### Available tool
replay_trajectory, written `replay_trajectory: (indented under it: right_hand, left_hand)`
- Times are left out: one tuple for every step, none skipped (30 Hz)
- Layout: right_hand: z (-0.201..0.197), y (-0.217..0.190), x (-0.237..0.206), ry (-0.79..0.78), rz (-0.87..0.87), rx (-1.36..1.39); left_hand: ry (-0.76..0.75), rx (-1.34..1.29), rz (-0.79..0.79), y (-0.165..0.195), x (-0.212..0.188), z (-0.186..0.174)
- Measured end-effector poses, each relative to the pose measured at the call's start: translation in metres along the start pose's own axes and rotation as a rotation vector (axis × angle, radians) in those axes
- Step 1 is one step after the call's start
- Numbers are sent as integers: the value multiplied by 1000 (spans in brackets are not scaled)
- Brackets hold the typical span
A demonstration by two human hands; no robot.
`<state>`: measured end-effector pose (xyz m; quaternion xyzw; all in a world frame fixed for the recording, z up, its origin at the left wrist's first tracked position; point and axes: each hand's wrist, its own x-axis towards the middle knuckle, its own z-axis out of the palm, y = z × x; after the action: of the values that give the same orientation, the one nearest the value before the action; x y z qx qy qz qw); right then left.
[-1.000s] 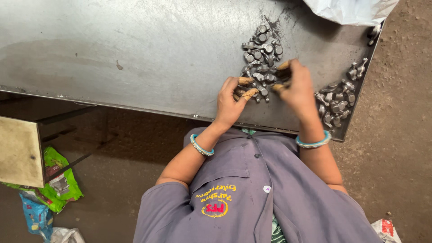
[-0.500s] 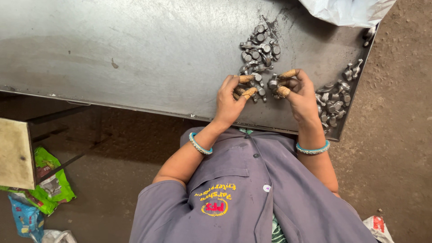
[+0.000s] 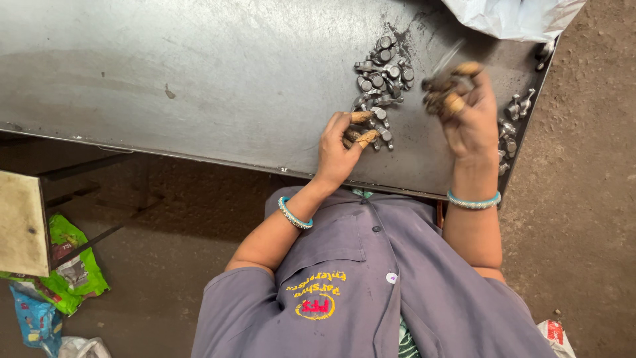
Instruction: The person stands at a metal table sorting small metal castings. They pick up individual pieces from a pile, turn and inspect each one in their hands, and place accepted pieces into separate piles and into a white sack on the table, working through the heap piece by piece.
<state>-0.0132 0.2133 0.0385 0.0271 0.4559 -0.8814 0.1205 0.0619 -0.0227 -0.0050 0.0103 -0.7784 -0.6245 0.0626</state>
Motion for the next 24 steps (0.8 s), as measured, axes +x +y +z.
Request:
replay_trajectory:
  right_hand:
    - [5,-1,4,12,-23,-181]
    - [12,2,8,23,-49,-360]
    - [17,5,10,35,-75,-537]
    - [21,11,10,12,-183,-878]
    - [27,21,9,-11,-292,-1220]
    - [30,30,8,-36,-400,-1561]
    - [30,36,5,-27,-417,-1556]
    - [29,42,3,-19,-437,-1551]
    - [27,49,2,-13,-456,-1544]
    - [24,54,2,9,-411,-1504]
    - [19,57,1,32,-362,-1464]
    - [13,58,-1,59,-315,-1426]
    - [7,59,-2,85,-239,-1355]
    - [2,59,-4,107,-166,-1281]
    - [-2,60,-6,125,-92,-1204]
    - [-7,60,-8,119,-48,-1007]
    - [-11,58,-11,112,-3,-809]
    - [-15,57,-13,106,43,-612]
    - [-17,55,-16,120,107,-535]
    - [-20,53,-20,136,170,-457]
    - [-21,51,-21,151,231,-378]
    - [-21,48,-20,128,265,-400]
    - [-21,44,-19,107,298,-423]
    - [-19,40,-16,87,331,-444]
  left_hand:
    - [6,5,4,0,-1,0]
    - [5,0,-13,1,-1,0]
    - [5,-3,-30,3,-1,-2]
    - [2,-9,-49,5,-1,-2]
    - [4,-11,-44,6,1,-2]
    - [6,-12,-42,7,2,-3]
    - [8,-13,-42,8,2,-3]
    - [5,-12,-51,9,2,-3]
    - [4,-11,-60,9,3,-2]
    - [3,-9,-71,8,3,-2]
    - [3,-14,-57,8,1,-3]
    - [1,-21,-41,7,1,-2]
    - [0,-30,-22,6,2,-1]
    - [1,-24,-15,5,3,-1]
    - [4,-16,-9,4,3,-1]
    - [8,-9,-4,3,4,0]
    - [-1,-9,-16,3,4,0]
    - [-10,-10,-29,2,4,0]
    - [-20,-11,-41,3,4,0]
    - [-23,-31,-31,3,3,1]
    - [-26,-51,-20,4,4,1]
    - [-30,-70,-8,5,4,2]
    - [-26,-64,-1,6,4,2]
    - [-23,-58,5,7,4,3]
